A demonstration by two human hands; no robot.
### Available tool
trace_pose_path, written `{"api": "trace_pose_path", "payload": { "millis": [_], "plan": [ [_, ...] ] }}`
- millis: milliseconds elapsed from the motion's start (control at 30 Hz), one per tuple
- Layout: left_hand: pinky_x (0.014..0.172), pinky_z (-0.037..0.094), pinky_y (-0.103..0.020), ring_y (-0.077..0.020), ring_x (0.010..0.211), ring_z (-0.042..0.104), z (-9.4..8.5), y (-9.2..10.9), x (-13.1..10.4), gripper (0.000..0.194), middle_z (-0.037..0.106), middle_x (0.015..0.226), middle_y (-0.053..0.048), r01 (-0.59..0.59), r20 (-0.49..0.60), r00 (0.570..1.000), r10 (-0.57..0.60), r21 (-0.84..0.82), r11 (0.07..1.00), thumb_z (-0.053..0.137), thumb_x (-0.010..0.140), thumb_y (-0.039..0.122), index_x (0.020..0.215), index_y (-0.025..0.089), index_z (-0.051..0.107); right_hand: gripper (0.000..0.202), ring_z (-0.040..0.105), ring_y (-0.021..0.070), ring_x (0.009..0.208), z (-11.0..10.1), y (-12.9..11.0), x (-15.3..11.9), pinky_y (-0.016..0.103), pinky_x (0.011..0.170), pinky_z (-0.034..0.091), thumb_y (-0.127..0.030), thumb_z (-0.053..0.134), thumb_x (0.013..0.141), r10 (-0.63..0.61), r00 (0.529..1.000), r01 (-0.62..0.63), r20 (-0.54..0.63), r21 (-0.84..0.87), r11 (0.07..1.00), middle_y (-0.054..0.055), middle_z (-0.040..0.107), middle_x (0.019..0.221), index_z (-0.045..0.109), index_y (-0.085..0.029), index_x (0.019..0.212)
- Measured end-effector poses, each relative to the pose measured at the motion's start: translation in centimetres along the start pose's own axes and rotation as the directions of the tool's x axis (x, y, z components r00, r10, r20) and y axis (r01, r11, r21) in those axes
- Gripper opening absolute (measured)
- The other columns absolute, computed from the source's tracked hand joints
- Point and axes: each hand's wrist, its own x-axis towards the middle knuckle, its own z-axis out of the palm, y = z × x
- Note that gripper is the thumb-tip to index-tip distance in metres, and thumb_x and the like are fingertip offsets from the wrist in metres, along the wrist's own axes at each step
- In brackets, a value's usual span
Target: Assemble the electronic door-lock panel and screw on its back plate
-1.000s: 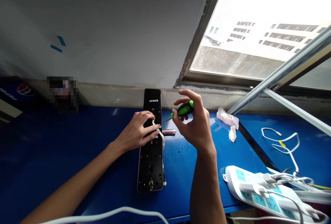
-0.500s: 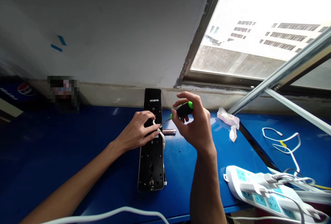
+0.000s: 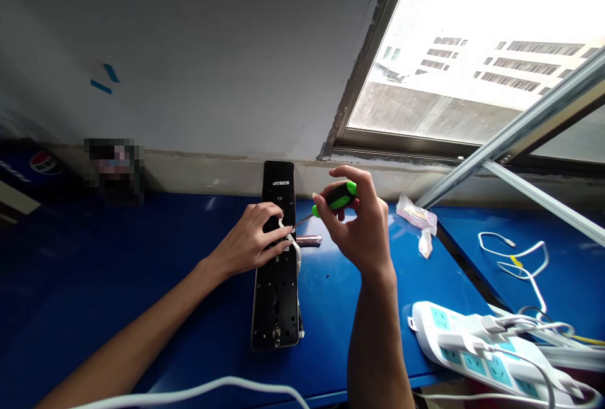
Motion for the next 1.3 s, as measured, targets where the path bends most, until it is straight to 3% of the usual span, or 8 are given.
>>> {"api": "trace_pose_path", "payload": {
  "millis": [267,567,1033,1300],
  "plan": [
    [0.098,0.051,-0.048,-0.0330,0.127,0.057,0.21,-0.10,-0.15,0.030,0.061,0.126,-0.015,0.027,-0.001,1.000,-0.027,-0.030,0.999,0.060,0.107,0.037,0.130,0.023,0.073,0.032,0.059,0.0112,0.066,-0.44,-0.03,-0.03,0.029,0.061,0.056,-0.018,0.066,0.094,-0.039,0.997,0.036,-0.061,-0.036,0.999,-0.003,0.072,0.092,0.058,-0.027,0.123],
    [0.099,0.051,-0.049,-0.0337,0.127,0.057,0.14,-0.07,-0.07,0.029,0.062,0.126,-0.015,0.055,0.013,0.998,-0.054,-0.058,0.997,0.062,0.106,0.036,0.128,0.024,0.075,0.032,0.055,0.0100,0.063,-0.07,0.44,-0.10,0.028,0.061,0.055,-0.018,0.067,0.093,-0.025,0.999,0.024,-0.046,-0.002,1.000,-0.003,0.072,0.092,0.058,-0.027,0.123],
    [0.097,0.051,-0.049,-0.0348,0.126,0.058,0.28,-0.01,-0.14,0.029,0.062,0.126,-0.016,0.048,0.004,0.999,-0.047,-0.063,0.997,0.062,0.106,0.036,0.126,0.021,0.076,0.028,0.061,0.0115,0.065,-0.06,0.53,-0.02,0.030,0.065,0.059,-0.021,0.068,0.095,0.008,0.997,-0.008,-0.074,-0.010,1.000,-0.003,0.072,0.090,0.059,-0.028,0.121],
    [0.094,0.051,-0.047,-0.0341,0.124,0.058,0.22,0.04,-0.05,0.029,0.062,0.123,-0.017,0.026,-0.008,1.000,-0.027,-0.031,0.999,0.060,0.107,0.036,0.125,0.018,0.075,0.029,0.057,0.0105,0.062,0.02,0.76,-0.04,0.029,0.062,0.057,-0.021,0.069,0.093,-0.002,0.997,0.001,-0.076,-0.021,1.000,-0.004,0.071,0.088,0.059,-0.027,0.120]
  ]
}}
